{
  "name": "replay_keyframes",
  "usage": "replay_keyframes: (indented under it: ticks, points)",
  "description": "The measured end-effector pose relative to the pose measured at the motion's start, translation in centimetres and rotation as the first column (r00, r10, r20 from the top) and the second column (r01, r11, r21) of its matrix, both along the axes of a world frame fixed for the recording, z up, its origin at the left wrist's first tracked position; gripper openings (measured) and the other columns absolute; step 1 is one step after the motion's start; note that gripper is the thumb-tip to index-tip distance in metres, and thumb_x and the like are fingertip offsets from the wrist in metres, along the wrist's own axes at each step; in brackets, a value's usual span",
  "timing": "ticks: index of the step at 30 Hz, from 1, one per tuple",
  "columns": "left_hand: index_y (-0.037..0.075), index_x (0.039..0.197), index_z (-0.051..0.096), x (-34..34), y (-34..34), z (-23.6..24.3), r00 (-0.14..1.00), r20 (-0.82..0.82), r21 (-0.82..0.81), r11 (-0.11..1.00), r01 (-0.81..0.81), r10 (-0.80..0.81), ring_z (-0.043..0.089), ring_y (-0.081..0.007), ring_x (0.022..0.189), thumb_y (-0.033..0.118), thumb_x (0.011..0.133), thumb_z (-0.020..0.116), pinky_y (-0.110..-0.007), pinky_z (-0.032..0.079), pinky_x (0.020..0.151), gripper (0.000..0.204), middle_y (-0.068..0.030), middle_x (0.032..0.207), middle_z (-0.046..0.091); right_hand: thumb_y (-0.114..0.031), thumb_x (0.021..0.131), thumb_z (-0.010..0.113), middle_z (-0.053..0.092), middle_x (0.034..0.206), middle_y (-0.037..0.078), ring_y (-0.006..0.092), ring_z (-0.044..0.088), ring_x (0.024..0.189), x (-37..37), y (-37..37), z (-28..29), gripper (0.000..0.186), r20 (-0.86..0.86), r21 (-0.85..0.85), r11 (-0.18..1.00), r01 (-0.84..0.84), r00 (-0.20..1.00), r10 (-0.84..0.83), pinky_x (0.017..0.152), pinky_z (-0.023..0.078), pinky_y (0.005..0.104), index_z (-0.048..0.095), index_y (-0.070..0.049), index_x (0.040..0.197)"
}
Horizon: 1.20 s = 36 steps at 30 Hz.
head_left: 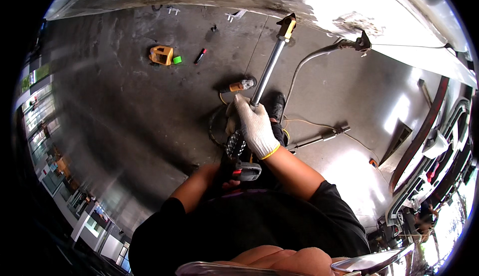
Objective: The person sprays a car body with a spray bottle, attaches a slide hammer dent puller, and uses the tool repeatedly to spot weld and pull dents along the vehicle panel.
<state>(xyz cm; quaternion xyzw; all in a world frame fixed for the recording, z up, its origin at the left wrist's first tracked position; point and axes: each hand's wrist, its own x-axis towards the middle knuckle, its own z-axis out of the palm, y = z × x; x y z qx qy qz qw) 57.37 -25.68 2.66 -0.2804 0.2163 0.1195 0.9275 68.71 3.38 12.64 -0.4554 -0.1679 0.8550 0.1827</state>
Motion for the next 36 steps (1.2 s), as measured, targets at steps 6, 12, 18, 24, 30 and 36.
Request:
replay_keyframes:
  ticks: [6,12,18,24,30,36]
  points:
    - [0.014,0.118,0.058,-1.4,1.8,-6.3,0.988,0.143,0.219,0.976,0.019,-0.051,0.059,-0.0168,0.058,0.056,0.110,0.044,-0.031,0.046,0.051,0.045,-0.0060,0.079,0.060,-0.034,0.109,0.067,0.061,0.066,0.001,0.0139,0.058,0.051,-1.6,0.3,-1.7,0.035,0.157,-0.024,0.987,0.157,0.976,-0.151,0.048,0.045,0.0319,0.063,-0.009,0.086]
    - [0.011,0.108,0.055,-3.0,2.9,-7.5,0.995,0.057,0.228,0.972,0.062,-0.077,0.060,-0.0153,0.056,0.047,0.113,0.044,-0.031,0.048,0.056,0.038,-0.0051,0.076,0.060,-0.034,0.111,0.064,0.063,0.066,0.004,0.0143,0.058,0.050,-2.3,0.6,-2.5,0.033,0.232,0.022,0.990,0.138,0.963,-0.139,0.048,0.045,0.0312,0.071,-0.002,0.109]
    - [0.011,0.102,0.058,-3.2,2.8,-7.2,0.990,0.049,0.198,0.973,0.121,-0.133,0.059,-0.0159,0.055,0.046,0.113,0.047,-0.032,0.047,0.055,0.039,-0.0061,0.075,0.060,-0.027,0.109,0.067,0.068,0.075,0.006,0.0158,0.066,0.063,-1.2,0.3,-3.3,0.026,0.050,0.176,0.983,0.044,0.997,-0.053,0.060,0.051,0.0306,0.068,0.000,0.108]
    - [0.013,0.107,0.057,-3.2,2.2,-7.9,0.983,0.106,0.188,0.973,0.131,-0.153,0.060,-0.0191,0.057,0.044,0.113,0.047,-0.035,0.047,0.055,0.034,-0.0070,0.077,0.061,-0.009,0.108,0.066,0.068,0.080,0.007,0.0168,0.069,0.073,0.0,-2.4,-4.7,0.015,-0.210,0.180,0.967,0.181,0.967,-0.142,0.069,0.058,0.0344,0.063,0.002,0.117]
    - [0.015,0.105,0.055,-2.8,0.9,-5.7,0.979,-0.096,0.121,0.974,0.192,-0.181,0.061,-0.0216,0.057,0.050,0.110,0.049,-0.035,0.048,0.055,0.036,-0.0086,0.078,0.062,-0.037,0.103,0.077,0.063,0.068,0.006,0.0205,0.065,0.053,0.7,6.5,-1.2,0.036,-0.099,0.074,0.989,0.128,0.988,-0.120,0.049,0.054,0.0371,0.064,-0.005,0.094]
    - [0.011,0.102,0.056,-6.8,-1.1,-4.0,0.987,-0.144,0.170,0.980,0.099,-0.074,0.062,-0.0218,0.059,0.056,0.109,0.047,-0.035,0.050,0.056,0.046,-0.0102,0.079,0.066,-0.036,0.109,0.065,0.061,0.073,0.003,0.0165,0.062,0.065,-0.5,-0.6,-5.8,0.030,-0.064,0.639,0.765,0.085,0.996,-0.057,0.062,0.053,0.0336,0.064,-0.007,0.099]
